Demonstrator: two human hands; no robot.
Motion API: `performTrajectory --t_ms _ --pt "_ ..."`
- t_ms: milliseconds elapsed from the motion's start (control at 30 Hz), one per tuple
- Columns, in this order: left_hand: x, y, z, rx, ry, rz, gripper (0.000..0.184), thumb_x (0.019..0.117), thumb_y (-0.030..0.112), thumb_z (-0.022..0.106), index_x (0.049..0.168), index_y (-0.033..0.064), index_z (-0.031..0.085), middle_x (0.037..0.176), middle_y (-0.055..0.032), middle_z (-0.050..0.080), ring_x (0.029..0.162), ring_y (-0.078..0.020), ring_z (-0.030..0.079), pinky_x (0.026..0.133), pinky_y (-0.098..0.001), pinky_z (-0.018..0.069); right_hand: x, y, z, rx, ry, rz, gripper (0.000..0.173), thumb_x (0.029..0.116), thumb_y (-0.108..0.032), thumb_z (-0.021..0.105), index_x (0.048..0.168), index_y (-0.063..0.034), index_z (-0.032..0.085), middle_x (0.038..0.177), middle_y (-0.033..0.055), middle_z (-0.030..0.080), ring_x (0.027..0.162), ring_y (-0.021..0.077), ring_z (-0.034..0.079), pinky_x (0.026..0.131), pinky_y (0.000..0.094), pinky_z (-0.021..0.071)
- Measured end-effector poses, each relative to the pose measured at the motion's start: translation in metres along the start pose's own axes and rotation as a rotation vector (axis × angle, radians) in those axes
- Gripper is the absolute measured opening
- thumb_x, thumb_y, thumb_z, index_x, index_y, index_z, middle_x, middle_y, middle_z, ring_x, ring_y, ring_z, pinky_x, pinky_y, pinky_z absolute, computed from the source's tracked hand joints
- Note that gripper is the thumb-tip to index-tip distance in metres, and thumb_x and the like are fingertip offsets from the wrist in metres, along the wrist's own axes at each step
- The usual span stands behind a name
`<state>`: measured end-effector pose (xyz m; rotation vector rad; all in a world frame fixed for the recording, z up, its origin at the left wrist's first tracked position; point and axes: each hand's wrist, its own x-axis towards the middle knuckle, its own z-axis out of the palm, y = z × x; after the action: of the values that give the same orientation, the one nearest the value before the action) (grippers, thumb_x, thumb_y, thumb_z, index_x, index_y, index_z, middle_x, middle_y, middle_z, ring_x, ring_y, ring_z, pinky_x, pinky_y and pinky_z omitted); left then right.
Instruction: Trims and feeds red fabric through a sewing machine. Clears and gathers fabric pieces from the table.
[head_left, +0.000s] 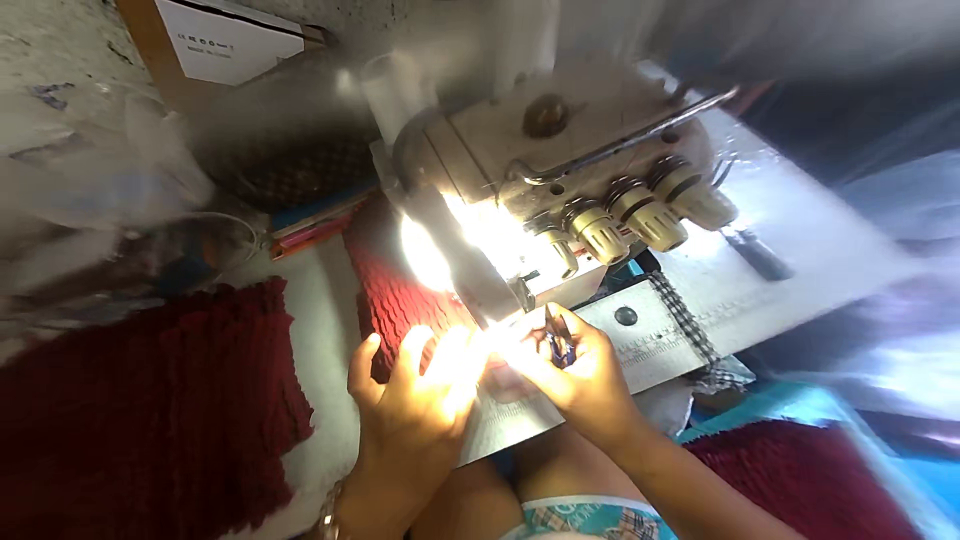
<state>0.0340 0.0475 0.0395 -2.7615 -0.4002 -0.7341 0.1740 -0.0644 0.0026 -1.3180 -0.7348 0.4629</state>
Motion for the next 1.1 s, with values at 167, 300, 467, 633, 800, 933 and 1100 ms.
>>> performTrajectory --t_ms 167,300,467,633,800,933,1100 --pt "-0.001 -0.001 0.002 -0.029 -0.016 -0.016 0.037 0.0956 0.012 0.052 0.116 0.0295 0.077 0.112 0.0026 0.076 0.104 -0.026 0.064 0.098 -0.055 0.031 -0.002 0.001 0.008 0.085 0.042 0.083 0.012 0.0833 -0.004 0.072 0.093 -0.0083 0.065 0.076 -0.0096 0.062 0.061 -0.0069 0.054 0.055 0.008 0.0443" --pt "0.002 -0.007 0.004 -0.105 -0.044 -0.024 0.036 0.0979 0.015 0.051 0.118 0.0301 0.076 0.116 0.0021 0.076 0.109 -0.0258 0.066 0.1 -0.057 0.0316 0.003 0.0 0.011 0.154 0.058 0.162 0.017 0.0828 -0.002 0.073 0.092 -0.0091 0.06 0.074 -0.0072 0.062 0.062 -0.003 0.057 0.058 0.0108 0.0485" --pt "0.002 -0.019 0.012 -0.42 -0.013 -0.182 0.028 0.0923 0.021 0.055 0.103 0.0153 0.08 0.103 -0.0027 0.078 0.112 -0.0203 0.069 0.106 -0.0407 0.0478 0.006 0.0 0.016 0.142 0.093 0.142 0.018 0.0822 -0.001 0.072 0.088 -0.0108 0.058 0.071 -0.01 0.058 0.06 -0.0059 0.053 0.054 0.0084 0.0434" --pt "0.002 -0.023 0.017 -0.431 -0.005 -0.202 0.028 0.0908 0.018 0.055 0.098 0.0148 0.081 0.102 -0.0024 0.078 0.113 -0.0193 0.069 0.105 -0.0347 0.0499 0.004 0.002 0.02 0.133 0.114 0.104 0.02 0.0811 0.0 0.072 0.088 -0.0115 0.057 0.071 -0.011 0.058 0.06 -0.0074 0.052 0.055 0.0072 0.0433" --pt "0.004 -0.026 0.018 -0.472 0.001 -0.19 0.027 0.0909 0.015 0.054 0.097 0.0139 0.08 0.107 -0.0013 0.078 0.116 -0.018 0.068 0.108 -0.0316 0.047 0.005 0.003 0.022 0.141 0.127 0.101 0.021 0.0803 0.0 0.072 0.088 -0.0121 0.056 0.071 -0.0112 0.056 0.059 -0.0073 0.051 0.054 0.0071 0.0428" --pt "0.006 -0.03 0.022 -0.465 0.016 -0.19 0.022 0.0899 0.018 0.057 0.089 0.0119 0.079 0.103 -0.0027 0.077 0.114 -0.0176 0.068 0.103 -0.0287 0.0487 0.004 0.007 0.025 0.087 0.153 0.033 0.02 0.08 0.0 0.071 0.086 -0.0119 0.056 0.073 -0.0121 0.057 0.061 -0.009 0.051 0.057 0.0063 0.0433" --pt "0.018 -0.045 0.03 -0.442 -0.001 -0.206 0.017 0.0853 0.017 0.065 0.094 0.0092 0.077 0.109 -0.0051 0.075 0.112 -0.0214 0.067 0.093 -0.0356 0.0549 0.001 0.008 0.022 0.04 0.17 0.045 0.02 0.081 -0.002 0.071 0.083 -0.0141 0.055 0.07 -0.0132 0.053 0.059 -0.0095 0.048 0.054 0.0057 0.0399"
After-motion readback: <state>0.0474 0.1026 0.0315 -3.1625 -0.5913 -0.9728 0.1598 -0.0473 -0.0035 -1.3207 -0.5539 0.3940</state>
